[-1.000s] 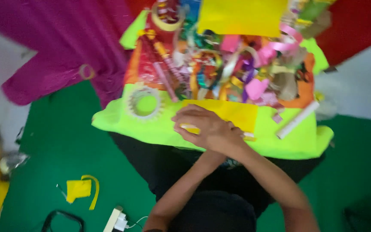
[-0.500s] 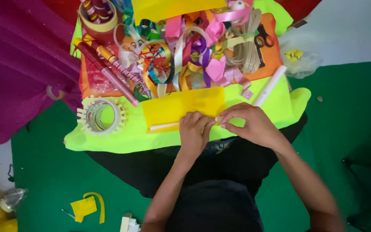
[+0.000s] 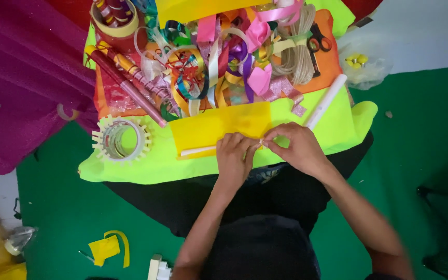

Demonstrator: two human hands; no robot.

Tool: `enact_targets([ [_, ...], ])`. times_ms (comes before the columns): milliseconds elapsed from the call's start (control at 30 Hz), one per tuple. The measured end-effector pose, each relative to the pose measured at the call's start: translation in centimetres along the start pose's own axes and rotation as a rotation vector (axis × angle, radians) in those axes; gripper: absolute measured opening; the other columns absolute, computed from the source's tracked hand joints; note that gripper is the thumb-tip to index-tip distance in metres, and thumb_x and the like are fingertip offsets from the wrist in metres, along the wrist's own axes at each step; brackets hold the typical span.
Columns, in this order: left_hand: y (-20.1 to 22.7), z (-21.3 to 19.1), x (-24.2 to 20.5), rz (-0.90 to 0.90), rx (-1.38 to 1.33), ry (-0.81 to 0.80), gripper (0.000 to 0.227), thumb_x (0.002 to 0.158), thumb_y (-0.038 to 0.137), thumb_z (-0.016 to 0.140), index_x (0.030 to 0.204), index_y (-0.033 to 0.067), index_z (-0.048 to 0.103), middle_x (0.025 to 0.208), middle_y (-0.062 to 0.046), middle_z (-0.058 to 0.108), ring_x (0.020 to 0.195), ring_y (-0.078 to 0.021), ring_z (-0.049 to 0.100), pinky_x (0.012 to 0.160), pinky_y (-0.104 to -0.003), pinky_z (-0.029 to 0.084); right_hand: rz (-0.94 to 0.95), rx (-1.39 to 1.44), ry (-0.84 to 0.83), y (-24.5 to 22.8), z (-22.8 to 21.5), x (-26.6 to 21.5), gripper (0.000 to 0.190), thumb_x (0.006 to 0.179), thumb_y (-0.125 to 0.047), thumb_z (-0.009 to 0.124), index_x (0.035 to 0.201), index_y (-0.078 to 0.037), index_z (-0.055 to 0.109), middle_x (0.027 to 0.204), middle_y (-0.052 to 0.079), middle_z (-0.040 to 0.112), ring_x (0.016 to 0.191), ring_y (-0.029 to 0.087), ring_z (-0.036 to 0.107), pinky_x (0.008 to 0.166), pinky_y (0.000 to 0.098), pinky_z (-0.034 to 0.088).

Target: A person is crafting a decorative item by cutting yellow paper with scissors and carefully folding and rolling it around a white tube, surrounded by various colorful ribbons and craft supplies.

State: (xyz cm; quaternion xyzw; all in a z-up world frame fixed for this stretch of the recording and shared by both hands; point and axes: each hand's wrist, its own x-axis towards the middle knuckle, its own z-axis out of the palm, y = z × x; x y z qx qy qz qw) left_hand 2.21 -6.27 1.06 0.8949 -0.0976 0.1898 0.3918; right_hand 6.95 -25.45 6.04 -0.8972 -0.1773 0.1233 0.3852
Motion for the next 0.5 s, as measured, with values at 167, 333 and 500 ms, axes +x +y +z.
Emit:
enact_targets([
  [167, -0.2, 0.2, 0.0, 0.012, 0.012, -0.001, 0.009, 0.100, 0.030, 0.069, 0.095, 0.0232, 0.072, 0.084, 0.008, 0.050, 0.093, -0.0152, 0.058, 0.083, -0.032, 0.045, 0.003, 0.017, 0.009, -0.2, 0.1, 0.1, 0.008, 0.091, -0.017, 0.076, 0.097, -0.013, 0.080, 0.100, 0.008, 0.080, 0.100, 0.034, 0.072, 0.086, 0.0447, 0.057],
  [333, -0.5, 0.4, -0.2, 0.001, 0.008, -0.013, 0.008, 0.100, 0.030, 0.069, 0.097, 0.0237, 0.073, 0.086, 0.006, 0.052, 0.095, -0.0171, 0.058, 0.085, -0.033, 0.046, -0.026, 0.010, 0.041, -0.7, 0.2, -0.1, 0.008, 0.090, -0.013, 0.077, 0.097, -0.012, 0.079, 0.099, 0.010, 0.079, 0.101, 0.036, 0.072, 0.086, 0.0464, 0.058],
  [500, -0.4, 0.4, -0.1, -0.007, -0.006, -0.013, 0.008, 0.099, 0.029, 0.069, 0.097, 0.0234, 0.074, 0.086, 0.006, 0.054, 0.095, -0.0185, 0.060, 0.086, -0.034, 0.047, -0.047, -0.015, 0.106, 0.1, 1.1, -0.5, 0.007, 0.088, -0.014, 0.078, 0.095, -0.013, 0.077, 0.096, 0.004, 0.080, 0.102, 0.031, 0.072, 0.084, 0.0429, 0.058],
])
